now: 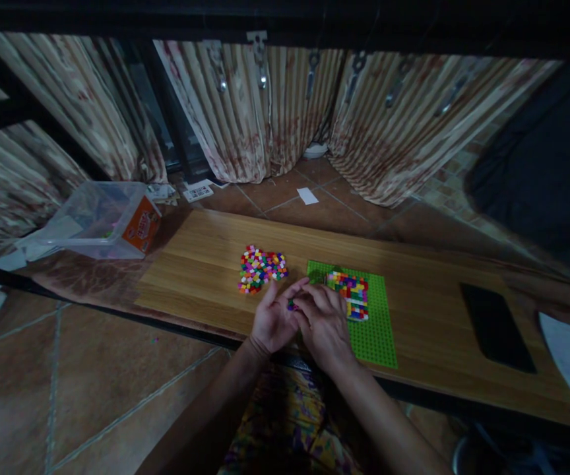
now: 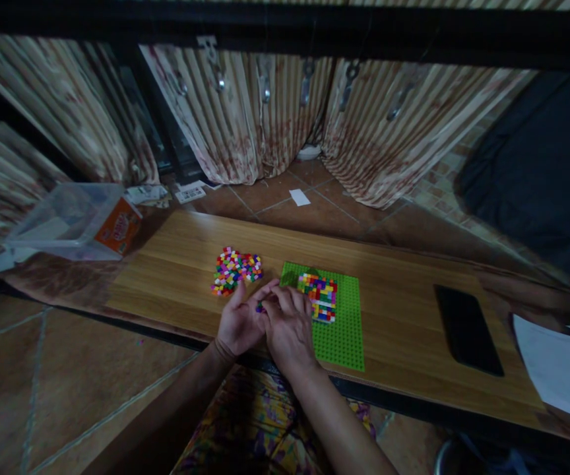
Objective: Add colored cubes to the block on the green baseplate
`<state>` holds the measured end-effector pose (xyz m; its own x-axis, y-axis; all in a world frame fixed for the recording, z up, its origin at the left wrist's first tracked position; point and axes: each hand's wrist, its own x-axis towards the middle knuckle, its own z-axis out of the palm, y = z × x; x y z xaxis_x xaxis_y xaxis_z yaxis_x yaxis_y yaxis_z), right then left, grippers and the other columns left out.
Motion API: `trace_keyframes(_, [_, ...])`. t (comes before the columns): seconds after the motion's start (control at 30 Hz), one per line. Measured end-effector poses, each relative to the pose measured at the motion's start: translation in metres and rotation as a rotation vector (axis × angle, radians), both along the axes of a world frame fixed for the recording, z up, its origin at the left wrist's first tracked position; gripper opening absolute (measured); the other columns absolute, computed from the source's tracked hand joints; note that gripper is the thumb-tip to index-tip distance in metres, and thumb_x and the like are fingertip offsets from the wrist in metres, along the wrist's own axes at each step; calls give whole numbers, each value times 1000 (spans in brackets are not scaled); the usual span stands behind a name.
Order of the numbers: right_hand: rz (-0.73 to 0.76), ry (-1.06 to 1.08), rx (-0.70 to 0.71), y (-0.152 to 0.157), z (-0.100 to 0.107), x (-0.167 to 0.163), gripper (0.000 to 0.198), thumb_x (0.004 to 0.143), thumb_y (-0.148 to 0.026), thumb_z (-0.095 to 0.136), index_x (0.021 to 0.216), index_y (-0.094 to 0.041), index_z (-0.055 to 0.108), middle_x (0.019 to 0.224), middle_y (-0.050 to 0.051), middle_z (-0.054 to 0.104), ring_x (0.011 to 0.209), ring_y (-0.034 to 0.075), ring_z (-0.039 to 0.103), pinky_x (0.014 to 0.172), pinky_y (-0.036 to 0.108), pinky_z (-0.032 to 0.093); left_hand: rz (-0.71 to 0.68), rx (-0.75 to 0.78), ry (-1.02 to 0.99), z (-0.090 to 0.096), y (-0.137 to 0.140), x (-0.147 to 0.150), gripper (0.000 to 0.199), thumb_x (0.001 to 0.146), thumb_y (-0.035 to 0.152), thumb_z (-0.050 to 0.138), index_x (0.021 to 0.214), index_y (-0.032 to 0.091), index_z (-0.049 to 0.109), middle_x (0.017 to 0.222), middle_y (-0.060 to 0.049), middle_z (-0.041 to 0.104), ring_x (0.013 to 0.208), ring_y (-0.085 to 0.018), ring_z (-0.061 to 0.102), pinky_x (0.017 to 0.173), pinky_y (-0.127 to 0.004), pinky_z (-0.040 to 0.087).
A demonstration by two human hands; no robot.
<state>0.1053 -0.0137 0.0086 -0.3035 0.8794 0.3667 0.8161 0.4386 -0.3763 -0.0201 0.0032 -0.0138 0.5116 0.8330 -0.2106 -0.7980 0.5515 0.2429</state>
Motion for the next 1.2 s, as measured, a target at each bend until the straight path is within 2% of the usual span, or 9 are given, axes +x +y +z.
trace_keyframes(0.23, [1,75,12,3,-1,0,12,85,-23,55,89,-22,66,111,5,63,110,26,47,96,45,37,-15,-10,-23,-2,0,-1,62,89,57,32,129,12,50,106,-11,64,81,-16,62,74,-26,47])
trace_keyframes(0.4, [15,285,-19,-5,19,11,13,88,-23,52,91,-23,64,95,3,68,92,19,60,85,35,46,-10,2,-8,-1,0,0,60,90,55,32,125,11,52,118,-15,61,93,-19,62,86,-31,45])
trace_keyframes(0.57, [-121,525,-75,-11,28,37,11,84,-29,59,91,-25,67,88,0,69,79,15,63,74,29,49,2,12,2,-1,0,2,62,89,57,34,124,10,53,123,-18,58,108,-23,59,100,-37,38])
trace_keyframes(0.7, [-283,755,-76,-5,16,61,14,77,-33,66,84,-22,69,85,2,69,76,16,63,71,30,50,8,5,21,0,0,3,61,88,56,36,125,9,52,122,-18,59,110,-25,58,105,-40,33])
trace_keyframes(0.83, [-405,942,-151,3,5,78,21,70,-35,70,83,-19,69,82,4,70,75,18,65,70,33,52,8,1,35,0,0,3,60,88,55,37,123,9,53,120,-18,61,108,-24,59,105,-41,34])
trace_keyframes(1.03, [-438,997,-218,9,5,77,23,69,-37,71,83,-19,70,78,3,71,67,17,65,65,33,53,5,-7,48,-1,0,2,60,88,55,38,124,10,53,121,-18,60,107,-24,60,103,-40,35])
trace_keyframes(1.2, [-367,801,-169,16,4,77,25,77,-38,63,93,-20,69,91,6,71,81,20,66,75,37,53,3,-2,52,1,0,2,60,88,55,38,124,10,53,121,-18,60,107,-24,60,103,-40,36])
